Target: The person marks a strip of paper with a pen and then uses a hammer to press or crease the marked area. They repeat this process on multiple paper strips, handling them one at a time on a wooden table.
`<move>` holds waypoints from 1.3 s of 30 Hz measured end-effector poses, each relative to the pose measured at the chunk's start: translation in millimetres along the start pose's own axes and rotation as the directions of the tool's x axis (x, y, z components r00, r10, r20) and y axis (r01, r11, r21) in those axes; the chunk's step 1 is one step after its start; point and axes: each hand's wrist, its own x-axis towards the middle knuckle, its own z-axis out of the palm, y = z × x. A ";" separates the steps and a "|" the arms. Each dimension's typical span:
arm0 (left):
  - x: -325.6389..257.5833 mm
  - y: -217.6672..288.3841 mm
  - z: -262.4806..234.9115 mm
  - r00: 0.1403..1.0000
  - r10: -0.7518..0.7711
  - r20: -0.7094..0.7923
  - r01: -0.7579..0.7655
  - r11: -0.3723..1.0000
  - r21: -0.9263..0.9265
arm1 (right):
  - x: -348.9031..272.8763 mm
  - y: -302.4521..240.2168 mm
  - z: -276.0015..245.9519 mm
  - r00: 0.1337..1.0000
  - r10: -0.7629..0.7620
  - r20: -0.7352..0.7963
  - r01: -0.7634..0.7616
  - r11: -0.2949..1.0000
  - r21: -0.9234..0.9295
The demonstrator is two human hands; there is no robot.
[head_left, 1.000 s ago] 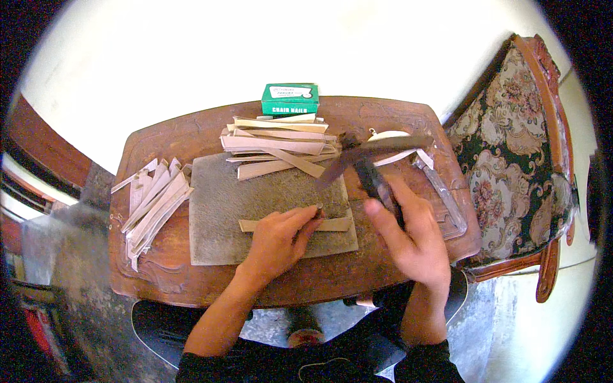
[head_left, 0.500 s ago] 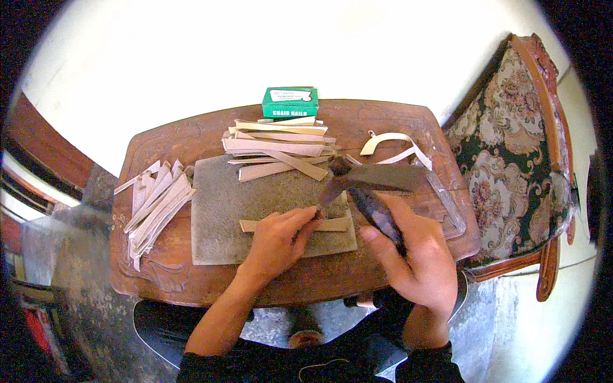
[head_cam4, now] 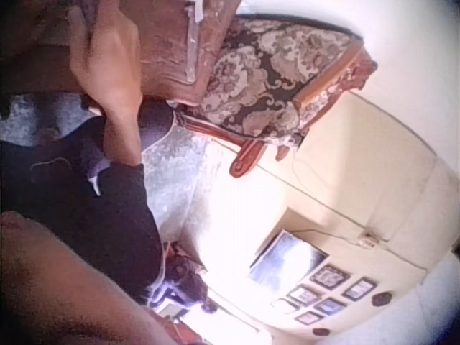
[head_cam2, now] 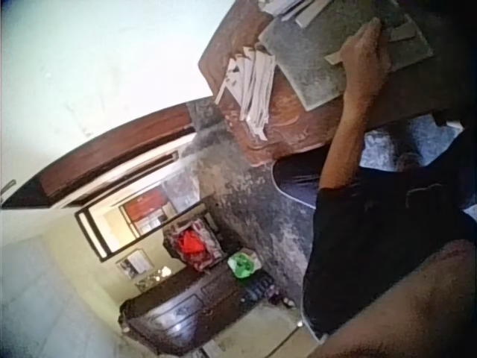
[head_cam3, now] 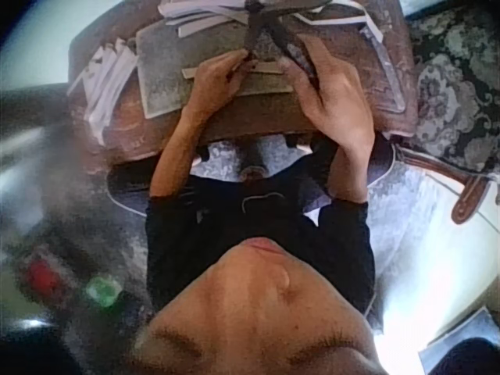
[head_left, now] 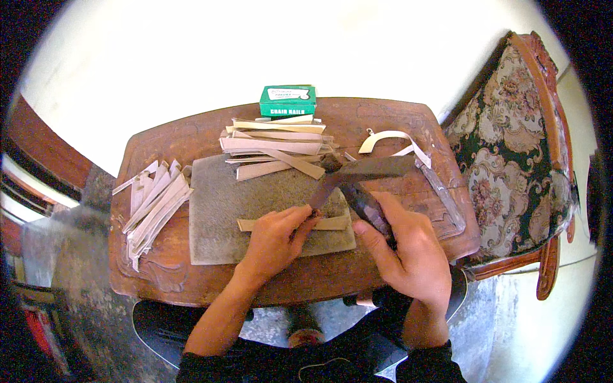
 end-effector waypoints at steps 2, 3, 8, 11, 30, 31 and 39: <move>-0.9 -0.7 3.5 0.998 0.028 -0.054 -0.030 0.999 -0.043 | 1.5 2.6 3.2 0.998 -0.020 -0.061 0.024 0.998 0.066; -1.2 -0.7 3.3 0.998 0.030 -0.052 -0.032 0.999 -0.038 | 0.7 2.3 3.2 0.998 -0.008 -0.055 0.011 0.998 0.058; -2.5 -2.2 2.3 0.999 0.019 -0.046 -0.021 0.999 -0.026 | 0.2 0.4 -0.7 1.000 -0.005 -0.002 0.005 1.000 -0.010; -2.1 -0.8 2.2 1.000 0.006 -0.029 -0.006 1.000 -0.009 | -1.4 -6.3 -0.6 0.996 0.013 -0.084 -0.013 1.000 0.005; 1.5 -0.8 -3.7 0.972 -0.233 0.013 0.229 0.942 -0.246 | 36.8 82.4 105.0 0.867 0.492 0.084 -0.356 0.492 0.795; 1.7 -1.2 -3.0 0.975 -0.221 0.010 0.216 0.943 -0.253 | 36.8 83.6 106.6 0.867 0.493 0.070 -0.353 0.509 0.785; 3.8 -1.2 0.0 0.986 -0.164 0.017 0.164 0.966 -0.200 | 35.9 84.0 106.6 0.874 0.479 0.081 -0.368 0.544 0.754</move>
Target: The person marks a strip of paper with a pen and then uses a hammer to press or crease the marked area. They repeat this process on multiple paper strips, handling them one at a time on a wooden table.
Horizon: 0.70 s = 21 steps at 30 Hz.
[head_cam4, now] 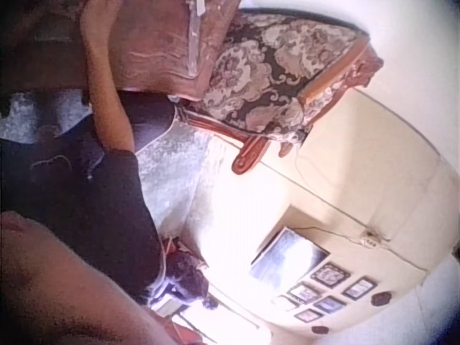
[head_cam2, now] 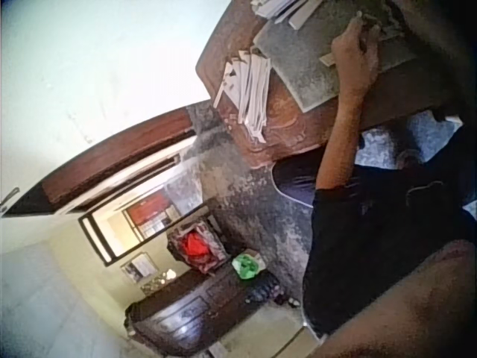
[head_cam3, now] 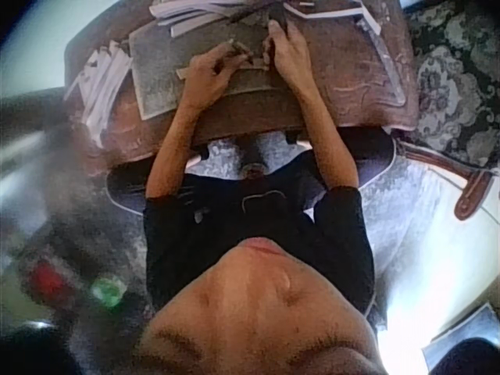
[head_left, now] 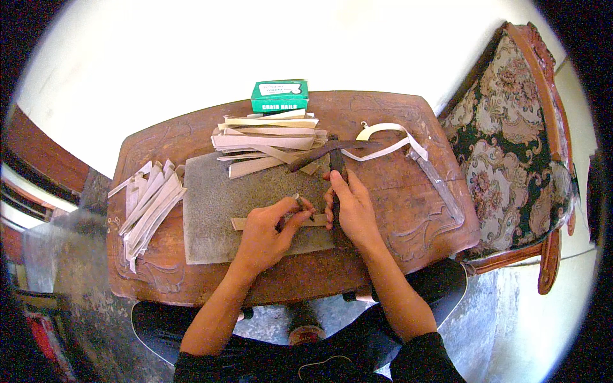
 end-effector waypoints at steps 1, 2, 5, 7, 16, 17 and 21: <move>0.1 0.3 -0.7 1.000 -0.006 0.009 0.006 1.000 0.016 | 0.0 -0.1 0.5 1.000 -0.004 0.002 0.004 1.000 0.001; 0.1 0.7 -1.3 1.000 -0.012 0.017 0.011 0.999 0.031 | -0.1 -0.2 0.9 1.000 -0.008 0.005 0.008 1.000 0.002; 0.1 -2.1 0.6 0.999 0.051 0.021 -0.052 0.997 0.056 | 0.4 -0.5 1.5 1.000 -0.021 0.001 0.021 1.000 -0.001; 0.2 3.9 -2.4 0.998 0.022 0.066 -0.028 0.995 0.101 | 2.3 1.9 0.2 0.999 -0.033 0.000 0.033 0.999 -0.013; -0.1 5.7 4.8 0.993 0.109 0.037 -0.114 0.982 0.154 | -0.8 -18.2 -12.1 0.998 -0.065 0.027 0.066 0.997 -0.044; -0.9 4.6 4.3 0.992 0.121 0.030 -0.125 0.981 0.151 | -4.7 -28.5 -15.4 0.995 -0.091 0.038 0.092 0.994 -0.049; -1.9 3.4 4.3 0.994 0.101 0.045 -0.106 0.984 0.146 | -38.7 -80.8 -29.7 0.963 -0.267 0.041 0.264 0.902 -0.341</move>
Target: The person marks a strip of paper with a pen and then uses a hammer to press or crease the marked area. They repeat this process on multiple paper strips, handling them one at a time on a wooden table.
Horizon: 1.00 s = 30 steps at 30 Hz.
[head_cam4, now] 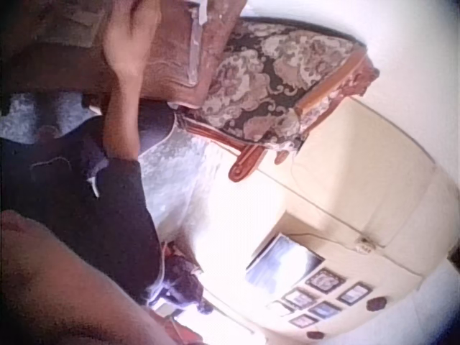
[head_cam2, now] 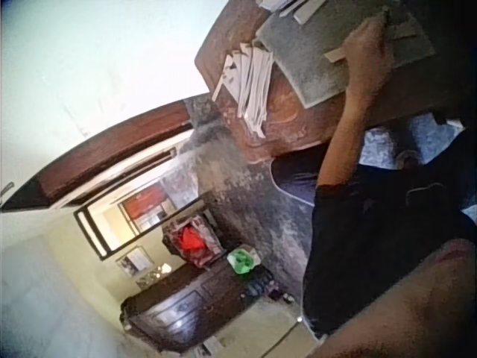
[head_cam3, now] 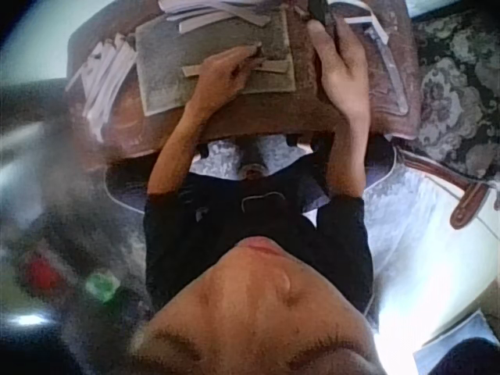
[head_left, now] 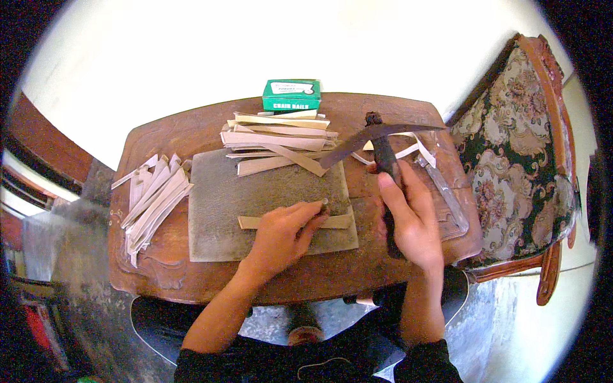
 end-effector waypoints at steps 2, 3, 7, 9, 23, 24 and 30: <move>0.2 0.0 1.0 0.999 -0.020 0.029 0.020 1.000 0.011 | -11.1 -17.5 -12.0 0.995 -0.084 0.049 0.091 0.983 -0.160; 0.0 -0.8 2.2 1.000 -0.013 0.020 0.014 1.000 -0.015 | -16.3 -24.6 -17.0 0.989 -0.125 0.083 0.141 0.962 -0.233; -0.3 0.3 -1.6 1.000 -0.015 0.016 0.015 1.000 -0.011 | -25.2 -39.0 -20.3 0.954 -0.199 0.225 0.275 0.879 -0.389; -0.2 0.1 -0.4 1.000 0.009 -0.010 -0.009 1.000 0.002 | -25.5 -40.3 -16.8 0.955 -0.173 0.240 0.260 0.877 -0.404; 0.1 -3.0 6.0 0.993 0.075 -0.090 -0.077 0.997 -0.018 | -33.1 -41.9 -20.9 0.925 -0.318 0.209 0.377 0.837 -0.396; 0.4 -2.7 5.7 0.994 0.076 -0.072 -0.077 0.997 -0.011 | -33.2 -41.5 -20.5 0.927 -0.307 0.215 0.370 0.834 -0.409; -0.8 -2.7 2.9 0.997 0.058 -0.052 -0.058 0.998 0.004 | -37.8 -45.6 -21.4 0.910 -0.382 0.160 0.411 0.791 -0.452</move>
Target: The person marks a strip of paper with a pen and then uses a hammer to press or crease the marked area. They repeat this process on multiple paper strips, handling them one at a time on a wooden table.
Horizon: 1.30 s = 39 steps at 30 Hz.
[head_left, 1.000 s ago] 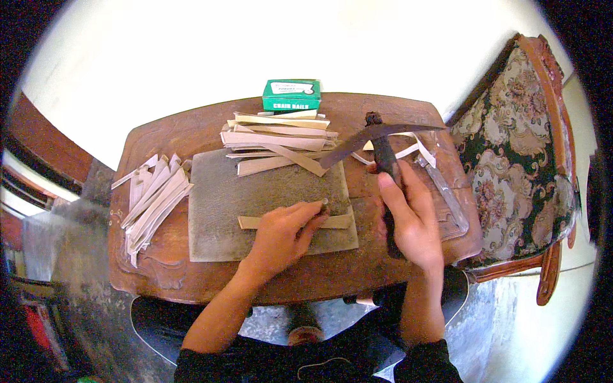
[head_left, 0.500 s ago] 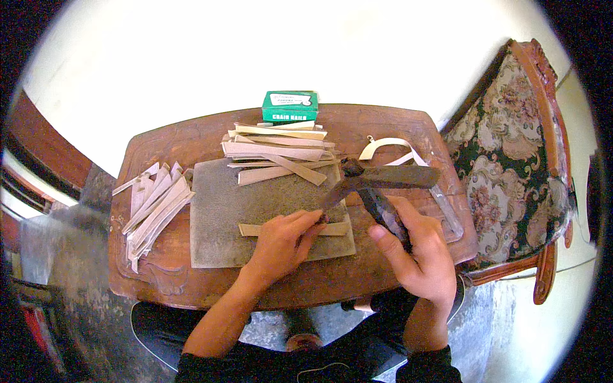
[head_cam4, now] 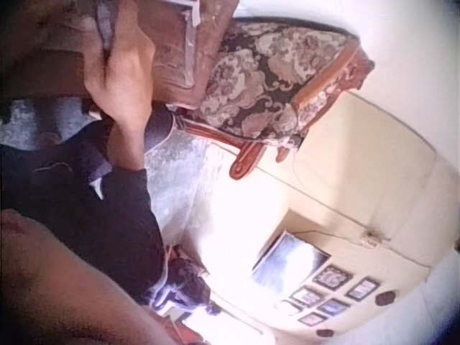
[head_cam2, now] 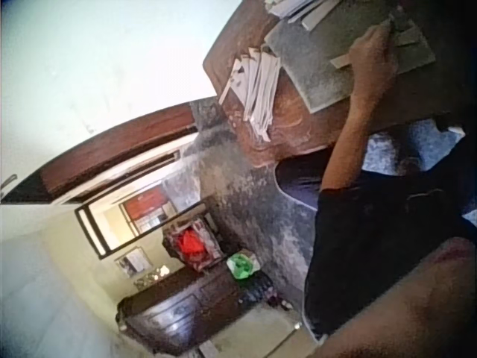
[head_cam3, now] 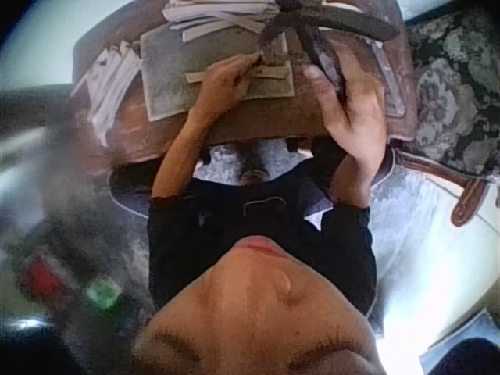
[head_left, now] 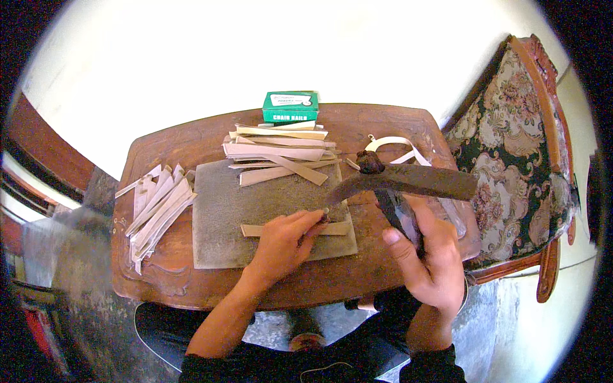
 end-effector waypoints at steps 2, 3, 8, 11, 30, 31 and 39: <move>0.9 -0.8 2.6 1.000 0.015 -0.008 -0.015 1.000 -0.017 | 1.1 0.4 -0.1 0.998 0.038 0.048 -0.040 0.999 0.025; 1.0 0.2 1.8 1.000 0.003 0.012 -0.002 1.000 -0.012 | 2.8 3.7 3.0 0.992 0.069 0.103 -0.074 0.996 0.041; 1.6 1.5 -0.3 1.000 0.010 0.000 -0.010 1.000 -0.013 | 3.3 -5.1 -3.6 0.991 0.102 0.089 -0.104 0.995 0.012; 3.2 6.9 -7.1 0.992 -0.058 0.109 0.054 0.998 0.035 | 3.6 -3.0 -0.2 0.990 0.085 0.115 -0.090 0.995 0.036; 0.6 4.5 -1.7 1.000 -0.005 -0.019 0.005 1.000 -0.006 | 12.5 13.7 13.6 0.978 0.177 0.113 -0.193 0.970 0.145; 0.2 2.7 -2.6 1.000 -0.023 -0.012 0.022 1.000 -0.011 | 16.3 16.6 19.0 0.969 0.223 0.104 -0.240 0.950 0.200; 4.9 1.9 -3.4 0.984 -0.178 0.004 0.176 0.974 -0.145 | 24.4 79.3 112.8 0.814 0.532 0.233 -0.484 0.401 0.778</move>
